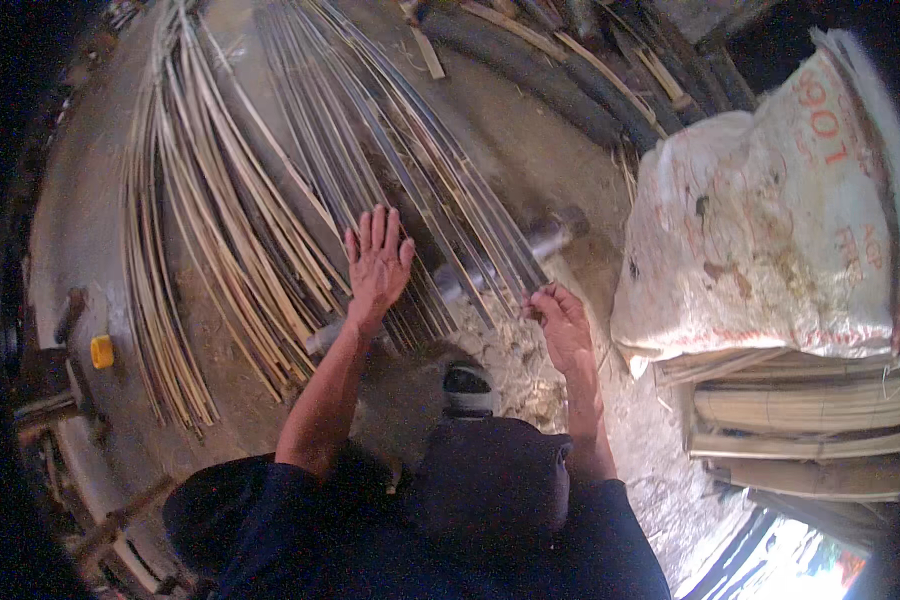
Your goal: The person sits on the floor and repeatedly picks up thin bamboo strips, scraping them against a fixed metal tool to smooth or shape them. The person then places the processed strips into a growing pile on the floor.
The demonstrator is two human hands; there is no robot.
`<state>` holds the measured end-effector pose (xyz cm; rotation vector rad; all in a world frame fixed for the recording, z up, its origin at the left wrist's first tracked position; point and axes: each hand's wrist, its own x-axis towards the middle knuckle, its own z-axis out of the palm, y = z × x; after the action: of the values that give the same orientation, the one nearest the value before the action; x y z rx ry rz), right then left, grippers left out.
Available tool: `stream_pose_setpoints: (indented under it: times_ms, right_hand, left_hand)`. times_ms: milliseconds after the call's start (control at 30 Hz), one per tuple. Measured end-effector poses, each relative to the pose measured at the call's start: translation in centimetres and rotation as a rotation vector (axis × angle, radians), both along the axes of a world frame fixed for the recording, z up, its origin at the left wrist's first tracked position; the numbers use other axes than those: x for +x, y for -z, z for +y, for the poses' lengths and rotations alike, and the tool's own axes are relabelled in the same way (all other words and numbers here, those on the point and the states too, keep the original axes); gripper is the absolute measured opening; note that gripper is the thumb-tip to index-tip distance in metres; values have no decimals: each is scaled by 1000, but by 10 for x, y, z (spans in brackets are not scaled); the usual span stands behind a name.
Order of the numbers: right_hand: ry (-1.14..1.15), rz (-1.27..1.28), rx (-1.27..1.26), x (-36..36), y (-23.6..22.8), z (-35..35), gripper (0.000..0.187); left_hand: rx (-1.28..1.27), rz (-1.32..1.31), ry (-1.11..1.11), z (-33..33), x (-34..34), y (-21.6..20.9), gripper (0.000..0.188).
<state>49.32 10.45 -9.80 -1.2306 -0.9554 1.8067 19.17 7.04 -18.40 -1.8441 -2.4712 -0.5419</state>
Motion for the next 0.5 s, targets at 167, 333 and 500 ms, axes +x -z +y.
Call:
stream_pose_setpoints:
  times_ms: [167,333,500]
  right_hand:
    - [-94,-32,-120,-16,0,32,21]
    - [-208,-127,-155,-14,24,38,29]
    - [-464,-513,140,-37,14,51,40]
  left_hand:
    - [-41,-57,-21,1,0,-8,60]
    - [-25,-31,-20,0,2,-5,61]
    - [-6,-49,-36,-6,0,-5,60]
